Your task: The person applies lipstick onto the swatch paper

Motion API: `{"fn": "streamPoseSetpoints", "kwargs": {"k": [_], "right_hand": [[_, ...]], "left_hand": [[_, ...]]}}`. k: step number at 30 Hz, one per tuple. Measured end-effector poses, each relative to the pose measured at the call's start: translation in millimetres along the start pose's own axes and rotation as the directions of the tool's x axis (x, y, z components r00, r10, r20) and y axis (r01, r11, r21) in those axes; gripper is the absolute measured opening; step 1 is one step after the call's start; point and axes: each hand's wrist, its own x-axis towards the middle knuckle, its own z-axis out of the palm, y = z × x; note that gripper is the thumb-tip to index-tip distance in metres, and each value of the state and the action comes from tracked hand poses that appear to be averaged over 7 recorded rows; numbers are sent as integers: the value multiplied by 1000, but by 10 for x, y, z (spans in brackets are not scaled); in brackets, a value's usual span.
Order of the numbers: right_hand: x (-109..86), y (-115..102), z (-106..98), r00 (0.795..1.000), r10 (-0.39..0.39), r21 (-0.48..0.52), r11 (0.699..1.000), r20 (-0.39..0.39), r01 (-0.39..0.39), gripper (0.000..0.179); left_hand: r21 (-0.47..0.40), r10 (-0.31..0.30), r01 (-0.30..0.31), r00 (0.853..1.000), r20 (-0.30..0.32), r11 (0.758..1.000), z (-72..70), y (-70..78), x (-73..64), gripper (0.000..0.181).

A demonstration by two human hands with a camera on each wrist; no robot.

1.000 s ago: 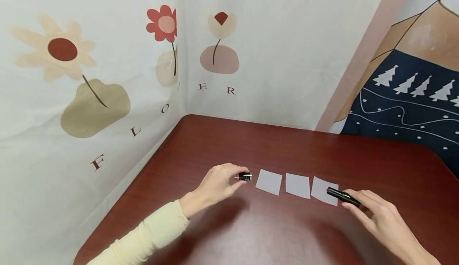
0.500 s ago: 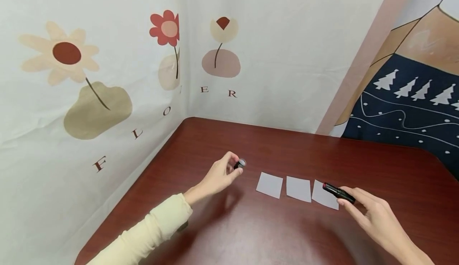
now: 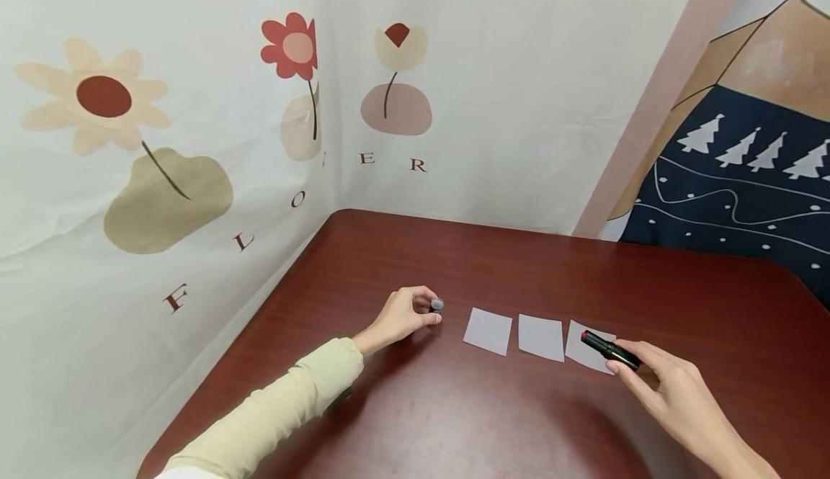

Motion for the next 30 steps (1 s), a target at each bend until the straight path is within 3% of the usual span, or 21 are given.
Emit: {"fn": "streamPoseSetpoints", "kwargs": {"k": [7,10,15,18,21,23,24,25,27,28,30], "right_hand": [[-9,-4,-10,1000,0,-23,1000,-6,0,29],[-9,-6,-22,1000,-6,-26,1000,-14,6,29],[42,-17,-91,999,-11,-15,1000,-40,11,31],[99,-43,-124,998,2,17,1000,-55,-1,33],[134,-78,-120,998,37,60,998,-58,-34,33],[157,-117,-81,996,70,105,992,-51,-65,34],[175,-140,-53,995,87,126,989,-52,-80,35],[197,-167,-21,993,106,153,984,-54,-96,35],[247,-227,49,989,133,214,970,-62,-117,35],[269,-259,74,988,138,237,964,-62,-119,35],[303,-342,116,988,141,270,956,-67,-118,35]], "left_hand": [[42,70,-72,996,54,997,49,-28,68,18],[61,66,-71,995,78,996,32,-24,78,31],[122,-23,12,995,92,992,-173,86,2,77],[134,1,-7,999,47,991,-356,243,-143,72],[-8,70,-69,996,55,998,-362,492,-289,48],[-222,93,-71,991,92,973,-212,691,-361,36],[-349,80,-34,990,118,936,-89,791,-382,33],[-493,52,26,988,145,870,56,894,-395,31],[-718,-1,142,981,192,681,368,1089,-394,32],[-803,-34,193,977,211,564,530,1174,-393,33],[-899,-82,240,971,226,366,807,1317,-372,34]]}}
